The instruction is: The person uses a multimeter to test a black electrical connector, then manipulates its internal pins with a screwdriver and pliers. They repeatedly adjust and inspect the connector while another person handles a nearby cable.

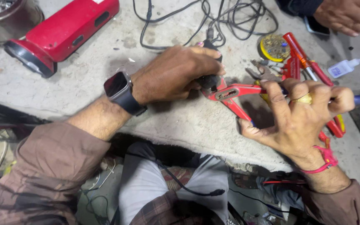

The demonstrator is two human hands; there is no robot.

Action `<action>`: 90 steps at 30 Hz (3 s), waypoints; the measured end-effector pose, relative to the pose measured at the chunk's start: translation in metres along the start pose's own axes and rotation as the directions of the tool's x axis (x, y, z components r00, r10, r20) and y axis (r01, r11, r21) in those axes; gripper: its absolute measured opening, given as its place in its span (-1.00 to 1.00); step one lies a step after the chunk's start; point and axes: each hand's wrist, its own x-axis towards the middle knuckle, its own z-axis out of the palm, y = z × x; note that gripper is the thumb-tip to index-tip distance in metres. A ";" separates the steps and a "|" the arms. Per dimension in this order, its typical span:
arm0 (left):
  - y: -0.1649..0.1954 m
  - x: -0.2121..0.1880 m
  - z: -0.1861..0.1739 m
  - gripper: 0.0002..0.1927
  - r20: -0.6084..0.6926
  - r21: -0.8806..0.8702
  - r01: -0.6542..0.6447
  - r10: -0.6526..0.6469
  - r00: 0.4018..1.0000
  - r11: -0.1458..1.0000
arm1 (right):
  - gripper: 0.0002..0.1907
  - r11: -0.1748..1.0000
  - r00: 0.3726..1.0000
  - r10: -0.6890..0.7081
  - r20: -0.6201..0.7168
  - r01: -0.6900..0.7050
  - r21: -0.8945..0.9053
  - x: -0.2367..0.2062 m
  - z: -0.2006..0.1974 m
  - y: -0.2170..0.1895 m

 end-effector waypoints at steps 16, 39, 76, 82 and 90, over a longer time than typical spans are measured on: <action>0.010 0.025 -0.011 -0.43 0.086 -0.037 0.108 -0.104 0.991 0.993 | -0.23 0.976 0.997 0.070 -0.040 -0.060 0.210 0.011 0.001 0.013; -0.013 0.030 0.000 -0.45 0.052 -0.031 0.061 -0.059 0.997 0.998 | -0.30 0.973 0.995 0.099 -0.012 -0.094 0.210 0.016 0.012 0.019; -0.007 0.026 -0.003 -0.46 0.050 -0.042 0.059 -0.057 0.997 0.997 | -0.31 0.980 0.993 0.121 -0.014 -0.117 0.163 0.015 0.017 0.011; -0.004 0.025 -0.006 -0.41 0.045 -0.034 0.075 -0.073 0.996 0.997 | -0.31 0.978 0.992 0.129 -0.011 -0.126 0.167 0.015 0.018 0.010; -0.004 0.023 -0.018 -0.31 0.098 -0.075 0.098 -0.090 0.991 0.992 | -0.26 0.982 0.986 0.145 -0.086 -0.132 0.134 0.019 0.026 0.004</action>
